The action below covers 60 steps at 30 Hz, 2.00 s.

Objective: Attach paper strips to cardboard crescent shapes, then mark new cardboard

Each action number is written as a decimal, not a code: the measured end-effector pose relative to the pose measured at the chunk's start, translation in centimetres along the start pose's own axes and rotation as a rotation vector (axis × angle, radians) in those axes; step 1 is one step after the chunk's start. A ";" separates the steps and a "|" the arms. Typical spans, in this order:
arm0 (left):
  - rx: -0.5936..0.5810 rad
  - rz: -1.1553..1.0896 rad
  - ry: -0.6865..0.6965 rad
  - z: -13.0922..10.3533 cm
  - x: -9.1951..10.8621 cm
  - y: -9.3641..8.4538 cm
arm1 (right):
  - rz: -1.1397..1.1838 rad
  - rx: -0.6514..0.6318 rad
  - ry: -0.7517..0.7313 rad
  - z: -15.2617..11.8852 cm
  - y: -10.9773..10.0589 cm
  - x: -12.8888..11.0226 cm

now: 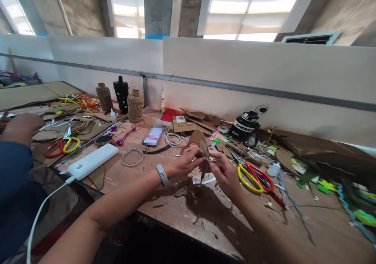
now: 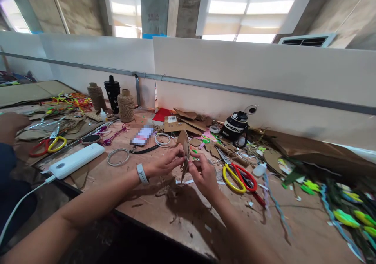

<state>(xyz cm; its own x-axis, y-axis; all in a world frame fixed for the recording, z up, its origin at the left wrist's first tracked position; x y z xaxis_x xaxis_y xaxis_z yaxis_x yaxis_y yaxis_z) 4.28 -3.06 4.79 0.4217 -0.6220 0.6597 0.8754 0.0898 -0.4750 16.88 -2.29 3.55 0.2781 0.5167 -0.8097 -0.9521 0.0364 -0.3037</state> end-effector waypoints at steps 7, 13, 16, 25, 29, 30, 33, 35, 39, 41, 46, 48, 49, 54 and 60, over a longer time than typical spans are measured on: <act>-0.008 0.014 -0.010 0.0 -0.2 0.1 | -0.043 0.022 0.001 0.0 -0.1 -0.1; -0.015 0.030 0.004 0.0 -0.1 0.1 | -0.071 0.024 -0.004 0.0 -0.1 -0.1; -0.010 0.032 0.035 0.0 0.2 0.0 | -0.054 0.024 -0.004 0.0 -0.2 0.0; -0.014 0.023 0.028 0.1 0.4 -0.1 | -0.039 0.002 0.000 0.0 0.0 -0.3; -0.012 0.027 0.032 0.1 0.4 -0.1 | -0.015 0.008 0.019 0.0 0.0 -0.1; -0.013 0.030 0.031 0.0 0.4 -0.2 | -0.015 0.009 0.021 0.0 0.0 -0.1; -0.014 0.043 0.032 0.1 0.5 -0.2 | -0.020 0.006 0.021 0.0 0.0 0.0; -0.013 0.060 0.024 0.1 0.5 -0.2 | -0.012 -0.002 0.018 0.0 0.1 0.1; -0.004 0.072 0.002 0.2 0.2 -0.1 | 0.003 0.011 0.007 0.0 0.2 0.5; 0.001 0.074 0.005 0.2 0.2 -0.1 | -0.017 0.028 0.001 0.1 0.1 0.6; 0.000 0.153 0.045 0.3 1.2 -0.6 | 0.002 0.029 0.004 0.1 0.0 0.3; -0.020 0.197 0.085 0.4 2.0 -0.8 | 0.035 0.012 0.020 0.1 0.1 0.2; -0.038 0.213 0.104 0.4 2.3 -0.9 | 0.056 0.005 0.031 0.1 0.2 0.2; -0.050 0.235 0.101 0.7 2.8 -1.6 | 0.166 -0.015 0.058 0.4 0.5 0.1; -0.039 0.237 0.065 0.9 2.6 -2.1 | 0.178 -0.059 0.011 0.6 0.7 -0.9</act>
<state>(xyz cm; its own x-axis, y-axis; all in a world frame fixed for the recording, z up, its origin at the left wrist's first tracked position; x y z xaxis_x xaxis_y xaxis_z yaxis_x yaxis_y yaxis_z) 3.73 -4.12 8.02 0.5965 -0.6364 0.4890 0.7437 0.2093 -0.6349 15.85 -2.18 4.37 0.1071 0.5014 -0.8585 -0.9774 -0.1053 -0.1834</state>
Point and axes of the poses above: each hand's wrist, its own z-axis towards the middle knuckle, its own y-axis out of the palm, x = y × z, the point moved 8 cm from there along z, towards the middle knuckle, and after that the axes turned 13 degrees about x, right-handed, at the moved point
